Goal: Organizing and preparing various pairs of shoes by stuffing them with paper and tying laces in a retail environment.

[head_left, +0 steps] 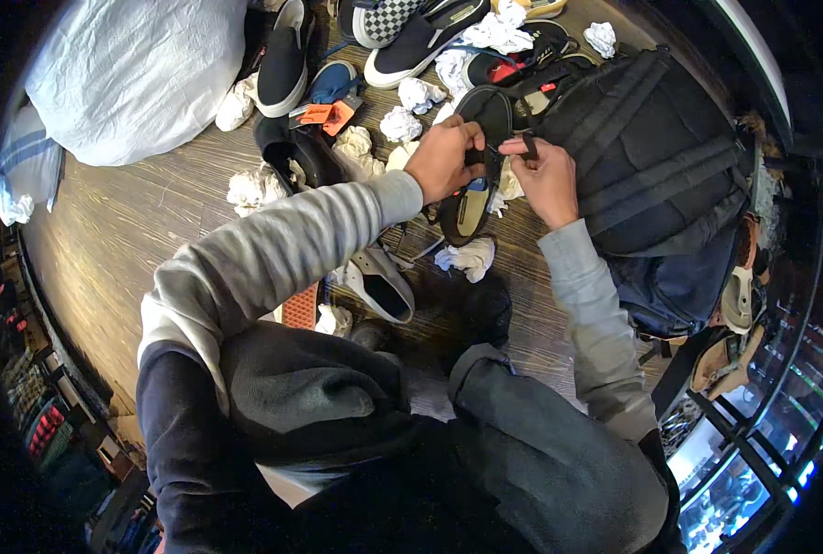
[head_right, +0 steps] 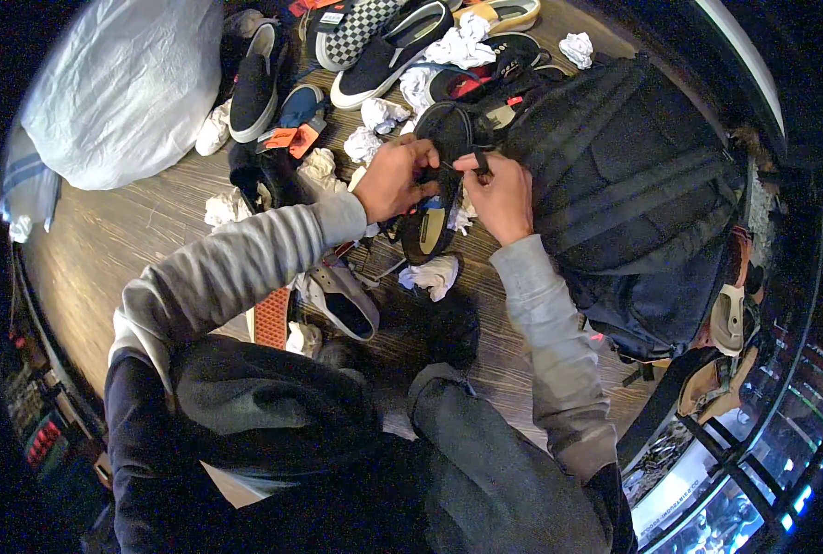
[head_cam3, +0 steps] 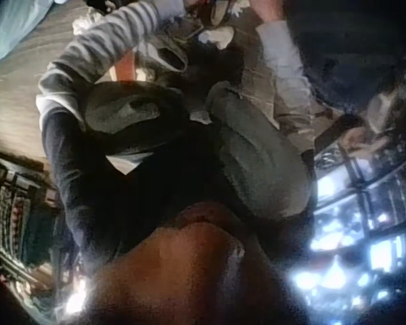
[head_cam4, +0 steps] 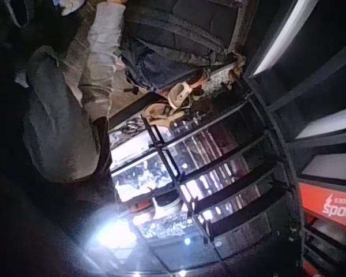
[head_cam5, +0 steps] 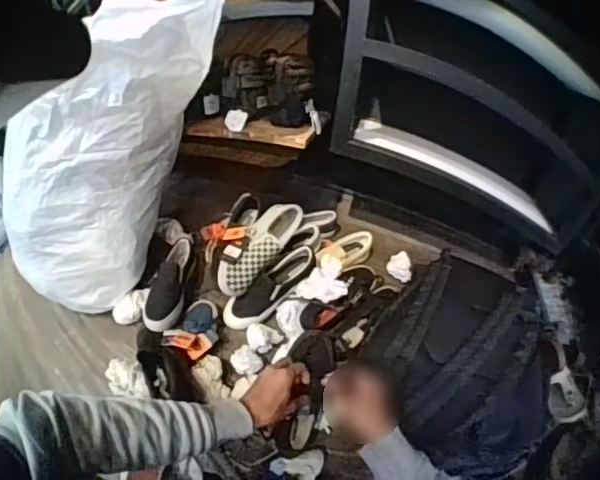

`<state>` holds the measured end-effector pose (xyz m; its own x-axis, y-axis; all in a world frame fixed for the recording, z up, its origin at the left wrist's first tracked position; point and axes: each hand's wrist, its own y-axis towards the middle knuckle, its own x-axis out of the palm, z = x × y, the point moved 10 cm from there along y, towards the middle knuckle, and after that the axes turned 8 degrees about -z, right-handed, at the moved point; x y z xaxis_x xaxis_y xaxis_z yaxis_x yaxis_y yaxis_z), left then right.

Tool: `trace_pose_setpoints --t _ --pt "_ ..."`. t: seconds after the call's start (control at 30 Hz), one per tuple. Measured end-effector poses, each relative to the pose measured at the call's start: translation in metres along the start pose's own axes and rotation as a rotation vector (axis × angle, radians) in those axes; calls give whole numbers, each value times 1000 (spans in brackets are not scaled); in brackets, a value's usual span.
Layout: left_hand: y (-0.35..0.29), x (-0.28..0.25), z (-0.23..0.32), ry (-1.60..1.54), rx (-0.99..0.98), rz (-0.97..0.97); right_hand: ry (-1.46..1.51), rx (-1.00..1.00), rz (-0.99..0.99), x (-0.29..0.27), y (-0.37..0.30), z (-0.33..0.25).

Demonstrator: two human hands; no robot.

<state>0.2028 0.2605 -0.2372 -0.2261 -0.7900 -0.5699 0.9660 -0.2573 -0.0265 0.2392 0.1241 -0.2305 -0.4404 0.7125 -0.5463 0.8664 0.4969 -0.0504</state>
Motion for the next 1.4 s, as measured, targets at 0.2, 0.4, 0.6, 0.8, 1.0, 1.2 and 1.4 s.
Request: trace_pose_setpoints --t 0.2,0.4,0.6,0.8,1.0,1.2,1.4 --pt "-5 -4 1 13 -30 52 -12 95 -56 10 -1 5" --pt "-6 -5 0 40 -39 64 -230 -70 -45 1 4 -14" --pt "-8 -4 -5 25 -30 75 -135 -30 -128 8 8 -13" --pt "-7 -6 2 28 7 96 149 105 -219 19 12 25" --pt "-7 -7 2 22 6 103 236 127 -131 21 14 49" --pt "-8 -7 -2 25 -34 85 -97 -20 -1 7 11 -3" --pt "-5 -4 -5 27 -36 79 -185 -64 -29 1 11 -13"
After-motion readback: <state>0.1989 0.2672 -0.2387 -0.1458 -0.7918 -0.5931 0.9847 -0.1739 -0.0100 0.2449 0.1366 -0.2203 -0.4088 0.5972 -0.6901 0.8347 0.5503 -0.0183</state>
